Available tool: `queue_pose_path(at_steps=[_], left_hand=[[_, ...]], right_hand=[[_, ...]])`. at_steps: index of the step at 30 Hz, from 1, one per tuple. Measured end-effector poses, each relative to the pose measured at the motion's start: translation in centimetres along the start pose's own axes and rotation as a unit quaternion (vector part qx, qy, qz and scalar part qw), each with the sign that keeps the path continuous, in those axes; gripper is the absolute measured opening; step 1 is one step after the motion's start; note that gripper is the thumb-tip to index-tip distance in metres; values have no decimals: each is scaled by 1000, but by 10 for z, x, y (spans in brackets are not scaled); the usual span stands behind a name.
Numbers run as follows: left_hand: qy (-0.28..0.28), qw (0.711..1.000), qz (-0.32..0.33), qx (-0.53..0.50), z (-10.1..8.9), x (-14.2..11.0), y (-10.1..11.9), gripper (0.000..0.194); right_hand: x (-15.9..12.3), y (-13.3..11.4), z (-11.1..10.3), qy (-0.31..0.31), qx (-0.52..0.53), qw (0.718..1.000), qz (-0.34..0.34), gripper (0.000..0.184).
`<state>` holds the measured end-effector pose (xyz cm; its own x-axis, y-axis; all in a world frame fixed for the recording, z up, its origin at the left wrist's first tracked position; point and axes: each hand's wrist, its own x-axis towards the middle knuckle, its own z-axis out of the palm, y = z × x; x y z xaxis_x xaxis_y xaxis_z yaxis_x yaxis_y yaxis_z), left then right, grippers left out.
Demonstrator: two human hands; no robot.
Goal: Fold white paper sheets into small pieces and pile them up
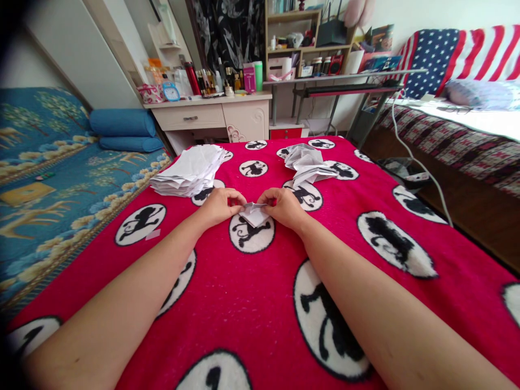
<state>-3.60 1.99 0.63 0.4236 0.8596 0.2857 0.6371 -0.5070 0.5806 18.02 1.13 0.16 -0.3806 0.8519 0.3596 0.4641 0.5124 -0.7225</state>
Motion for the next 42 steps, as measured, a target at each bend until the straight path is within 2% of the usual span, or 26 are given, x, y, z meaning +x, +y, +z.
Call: queue_pose_path(at_steps=[7,13,18,23,28,33,37,39,42], left_hand=[[-35,995,69,-66,-7,-2,2,17],[-46,995,51,-77,-6,-3,0,21],[-58,994,37,-85,-5,-3,-3,20],[-63,988,-11,-144,-1,-2,-7,20],[-1,980,-76,-181,4,1,-4,16],[22,933,-154,-324,5,1,6,22],[34,908,-177,-379,4,-1,13,27],[34,901,-181,-392,6,-3,15,33],[19,906,-160,-392,13,-6,15,57]], right_hand=[[-1,1,-3,-45,14,998,-40,23],[-2,9,-1,-55,-14,997,-53,28],[-2,8,-2,-67,-5,996,-60,25],[-1,1,-3,-43,4,999,3,10],[0,-1,0,20,92,992,89,25],[0,-4,2,50,177,970,158,34],[0,-4,4,61,214,955,194,32],[0,-3,5,57,213,956,196,32],[-2,-1,7,42,192,965,176,33]])
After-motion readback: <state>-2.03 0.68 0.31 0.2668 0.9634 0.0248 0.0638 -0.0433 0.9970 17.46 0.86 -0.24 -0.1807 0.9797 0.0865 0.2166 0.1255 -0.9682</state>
